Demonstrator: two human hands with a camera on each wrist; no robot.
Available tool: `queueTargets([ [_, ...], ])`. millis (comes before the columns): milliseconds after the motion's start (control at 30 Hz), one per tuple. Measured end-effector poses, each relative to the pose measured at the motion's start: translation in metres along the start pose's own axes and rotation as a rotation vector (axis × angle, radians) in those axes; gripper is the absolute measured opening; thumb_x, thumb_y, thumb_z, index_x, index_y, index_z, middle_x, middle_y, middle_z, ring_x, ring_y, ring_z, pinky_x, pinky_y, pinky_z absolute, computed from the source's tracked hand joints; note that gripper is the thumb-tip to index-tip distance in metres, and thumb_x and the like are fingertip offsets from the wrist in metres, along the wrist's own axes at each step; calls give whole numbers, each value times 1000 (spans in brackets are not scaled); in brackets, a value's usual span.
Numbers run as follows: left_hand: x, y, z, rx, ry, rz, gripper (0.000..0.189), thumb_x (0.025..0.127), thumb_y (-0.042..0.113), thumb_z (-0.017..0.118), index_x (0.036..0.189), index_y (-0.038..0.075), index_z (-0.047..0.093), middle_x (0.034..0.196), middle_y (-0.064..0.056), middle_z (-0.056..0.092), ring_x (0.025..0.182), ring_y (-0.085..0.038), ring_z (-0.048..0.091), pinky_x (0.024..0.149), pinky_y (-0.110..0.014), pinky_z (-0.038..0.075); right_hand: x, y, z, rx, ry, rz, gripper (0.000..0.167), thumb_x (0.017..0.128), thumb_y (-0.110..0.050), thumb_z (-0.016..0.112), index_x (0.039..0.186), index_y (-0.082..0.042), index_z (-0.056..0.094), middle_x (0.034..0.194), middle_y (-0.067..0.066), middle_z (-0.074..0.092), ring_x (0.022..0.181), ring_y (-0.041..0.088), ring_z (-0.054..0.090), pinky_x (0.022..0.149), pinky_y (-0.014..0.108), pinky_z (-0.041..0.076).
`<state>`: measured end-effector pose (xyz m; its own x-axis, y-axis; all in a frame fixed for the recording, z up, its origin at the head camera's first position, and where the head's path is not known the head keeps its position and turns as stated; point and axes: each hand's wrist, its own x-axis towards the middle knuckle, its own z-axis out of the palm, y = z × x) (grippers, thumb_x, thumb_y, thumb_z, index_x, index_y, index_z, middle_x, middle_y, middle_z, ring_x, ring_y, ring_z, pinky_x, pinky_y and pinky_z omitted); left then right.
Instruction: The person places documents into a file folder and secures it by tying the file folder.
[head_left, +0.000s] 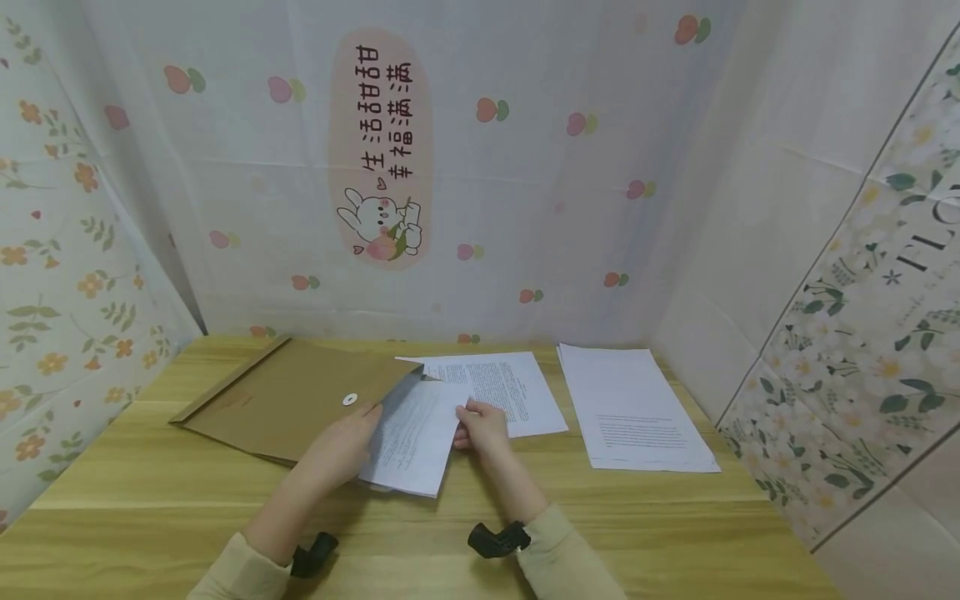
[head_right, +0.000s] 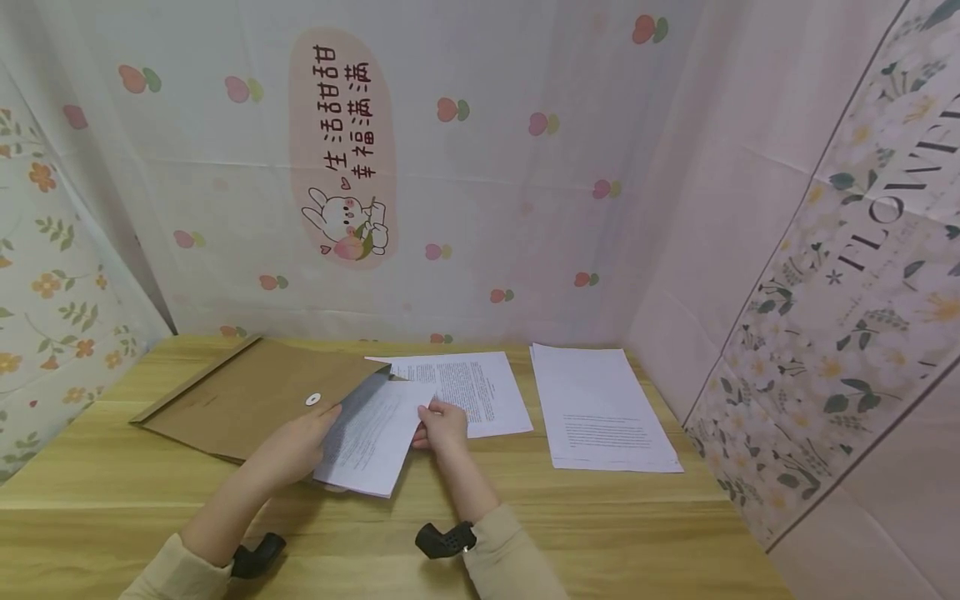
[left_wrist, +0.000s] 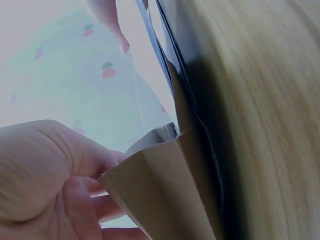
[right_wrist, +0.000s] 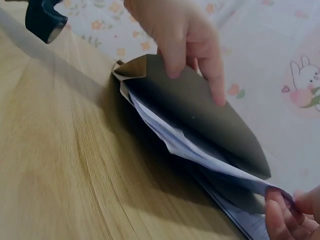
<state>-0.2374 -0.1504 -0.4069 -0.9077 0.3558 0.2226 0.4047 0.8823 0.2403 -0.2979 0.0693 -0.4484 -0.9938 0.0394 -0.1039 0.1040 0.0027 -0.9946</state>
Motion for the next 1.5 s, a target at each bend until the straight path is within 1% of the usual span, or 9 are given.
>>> queueTargets([
  [200, 0, 2, -1, 16, 19, 21, 47, 82, -14, 62, 127, -18, 48, 130, -34, 48, 121, -43, 48, 98, -50, 41, 2, 4, 12, -237, 37, -77, 38, 93, -7, 59, 124, 15, 53, 59, 11, 61, 39, 11, 54, 40, 23, 49],
  [367, -2, 3, -4, 10, 9, 22, 48, 82, -14, 63, 127, -19, 48, 130, -34, 48, 121, -44, 48, 98, -49, 42, -4, -3, 15, -506, -145, -138, 34, 90, 0, 58, 119, 17, 52, 56, 9, 59, 41, 13, 56, 43, 24, 50],
  [467, -3, 3, -5, 13, 4, 26, 48, 81, -14, 63, 127, -18, 48, 130, -34, 48, 120, -44, 48, 97, -49, 42, -7, -6, 17, -556, -294, -175, 27, 86, 5, 59, 110, 14, 52, 58, 9, 61, 46, 16, 60, 46, 25, 52],
  [567, -3, 3, -5, 9, 5, 24, 44, 84, -13, 60, 126, -18, 49, 130, -35, 47, 120, -44, 48, 97, -50, 42, -8, -6, 19, -516, -375, -173, 36, 85, 8, 60, 118, 14, 47, 60, 11, 62, 47, 17, 62, 48, 28, 54],
  [633, -3, 3, -5, 9, 7, 22, 42, 86, -13, 58, 126, -18, 49, 130, -35, 48, 120, -44, 48, 97, -50, 42, -8, -3, 21, -444, -368, -138, 49, 85, 9, 61, 130, 14, 41, 64, 11, 63, 48, 17, 62, 50, 29, 55],
  [767, -4, 2, -3, 5, 11, 19, 41, 87, -13, 56, 126, -18, 49, 130, -34, 48, 120, -44, 48, 96, -50, 43, -6, 5, 27, -247, -225, -63, 63, 83, 10, 63, 140, 12, 35, 69, 13, 65, 48, 14, 62, 52, 29, 56],
  [967, -3, 2, -2, -2, 3, 5, 47, 81, -15, 58, 127, -18, 48, 130, -33, 48, 120, -43, 49, 97, -50, 42, -7, 11, 43, -94, -79, -97, 43, 82, 12, 63, 123, 16, 53, 72, 15, 67, 49, 12, 62, 53, 28, 56],
  [1200, -2, 1, -1, 4, 23, 34, 47, 79, -14, 60, 125, -18, 50, 126, -32, 51, 115, -42, 53, 93, -49, 45, -13, 13, 60, -105, -164, -159, 48, 83, 14, 61, 128, 18, 46, 91, 20, 69, 59, 16, 66, 59, 27, 56],
  [1500, -2, -1, -1, -39, 20, 42, 48, 81, -14, 61, 127, -18, 48, 127, -32, 51, 111, -40, 55, 89, -48, 48, -15, 13, 67, -193, -343, -241, 55, 85, 8, 61, 135, 16, 39, 120, 27, 59, 97, 31, 66, 80, 31, 54],
])
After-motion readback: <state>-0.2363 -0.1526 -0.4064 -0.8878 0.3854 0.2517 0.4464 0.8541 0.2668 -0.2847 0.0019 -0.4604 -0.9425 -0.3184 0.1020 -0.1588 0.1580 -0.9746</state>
